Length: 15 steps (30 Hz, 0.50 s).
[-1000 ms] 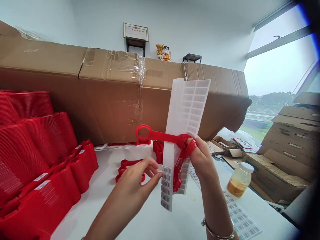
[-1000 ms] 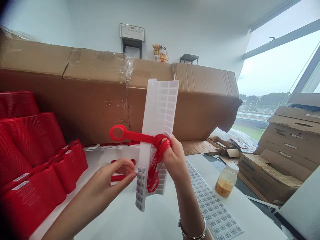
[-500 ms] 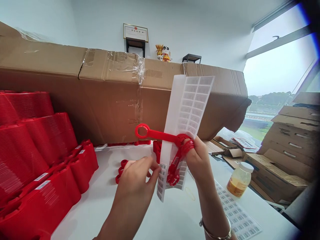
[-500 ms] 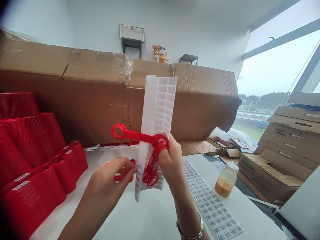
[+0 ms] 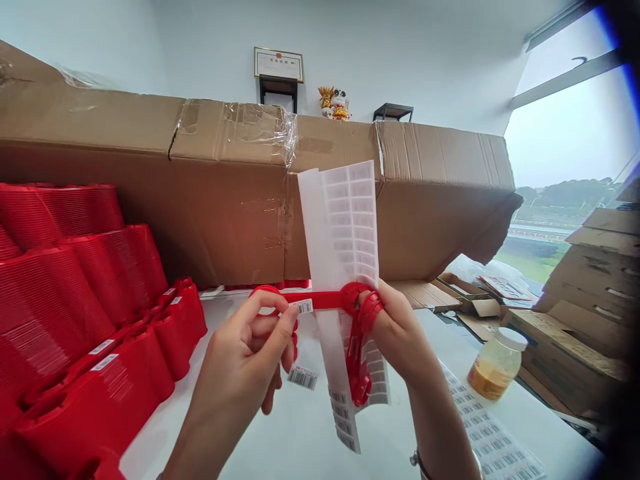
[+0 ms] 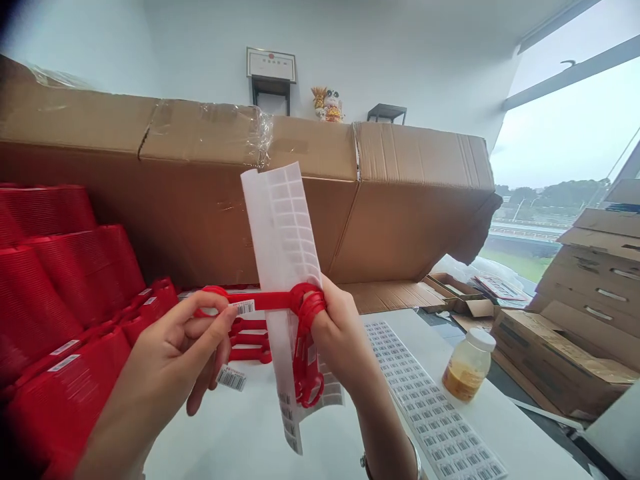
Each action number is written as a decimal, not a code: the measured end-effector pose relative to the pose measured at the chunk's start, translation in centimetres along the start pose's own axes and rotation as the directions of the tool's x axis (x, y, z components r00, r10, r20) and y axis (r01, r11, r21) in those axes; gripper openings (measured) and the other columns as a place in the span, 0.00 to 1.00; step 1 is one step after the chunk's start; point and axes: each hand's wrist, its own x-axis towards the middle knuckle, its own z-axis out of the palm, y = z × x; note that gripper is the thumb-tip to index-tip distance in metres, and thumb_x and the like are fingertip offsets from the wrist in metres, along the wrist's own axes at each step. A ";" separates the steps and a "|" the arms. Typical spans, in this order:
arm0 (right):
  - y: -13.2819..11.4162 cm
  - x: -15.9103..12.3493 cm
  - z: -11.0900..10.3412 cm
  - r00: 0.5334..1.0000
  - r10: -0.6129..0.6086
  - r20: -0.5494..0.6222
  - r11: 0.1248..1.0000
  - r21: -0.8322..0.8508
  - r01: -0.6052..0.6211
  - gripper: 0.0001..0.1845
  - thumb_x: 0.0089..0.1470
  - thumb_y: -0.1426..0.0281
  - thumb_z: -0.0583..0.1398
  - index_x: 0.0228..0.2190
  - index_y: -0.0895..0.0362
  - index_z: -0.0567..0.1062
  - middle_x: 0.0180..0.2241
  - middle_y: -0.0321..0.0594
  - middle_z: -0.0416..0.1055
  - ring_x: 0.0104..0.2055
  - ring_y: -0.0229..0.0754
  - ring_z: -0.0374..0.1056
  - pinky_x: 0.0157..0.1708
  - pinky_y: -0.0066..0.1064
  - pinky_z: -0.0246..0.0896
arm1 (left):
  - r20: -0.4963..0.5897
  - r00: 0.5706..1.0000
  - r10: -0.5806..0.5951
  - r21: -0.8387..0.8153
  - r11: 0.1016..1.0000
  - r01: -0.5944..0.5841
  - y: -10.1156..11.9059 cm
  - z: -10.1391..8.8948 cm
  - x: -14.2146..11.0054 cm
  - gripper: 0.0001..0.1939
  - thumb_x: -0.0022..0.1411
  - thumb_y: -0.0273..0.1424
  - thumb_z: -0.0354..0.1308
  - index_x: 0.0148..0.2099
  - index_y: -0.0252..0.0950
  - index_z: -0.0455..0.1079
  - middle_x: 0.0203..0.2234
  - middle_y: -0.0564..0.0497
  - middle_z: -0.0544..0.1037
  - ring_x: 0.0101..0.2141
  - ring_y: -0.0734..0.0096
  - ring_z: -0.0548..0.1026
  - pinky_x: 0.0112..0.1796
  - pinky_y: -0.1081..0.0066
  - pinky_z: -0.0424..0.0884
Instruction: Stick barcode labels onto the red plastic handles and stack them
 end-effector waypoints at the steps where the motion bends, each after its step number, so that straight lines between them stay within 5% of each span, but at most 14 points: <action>1: -0.2 -0.2 0.0 1.000 -0.013 0.016 1.000 0.005 0.013 0.12 0.66 0.70 0.51 0.29 0.54 0.69 0.28 0.33 0.70 0.29 0.37 0.60 0.25 0.27 0.56 | 0.010 1.000 0.006 0.003 1.000 -0.006 -0.4 -0.1 0.5 0.16 0.66 0.49 0.58 0.38 0.42 0.66 0.14 0.63 0.67 0.12 0.80 0.60 0.11 0.83 0.56; 11: -0.5 -0.2 0.1 0.997 -0.018 0.076 0.999 0.050 0.014 0.14 0.67 0.69 0.52 0.28 0.55 0.69 0.28 0.33 0.67 0.29 0.36 0.58 0.26 0.26 0.56 | 0.173 0.984 0.039 -0.065 0.997 -0.028 -1.5 -1.1 1.7 0.16 0.67 0.48 0.59 0.38 0.40 0.70 0.10 0.62 0.68 0.08 0.85 0.58 0.10 0.86 0.49; 15: -0.4 0.1 0.2 0.996 -0.018 0.085 0.997 0.083 0.011 0.14 0.66 0.69 0.53 0.27 0.55 0.69 0.28 0.34 0.69 0.30 0.36 0.60 0.27 0.26 0.57 | 0.169 0.984 0.053 -0.111 0.993 -0.034 -1.7 -1.4 2.0 0.14 0.67 0.45 0.59 0.37 0.41 0.71 0.09 0.63 0.66 0.08 0.87 0.57 0.14 0.86 0.54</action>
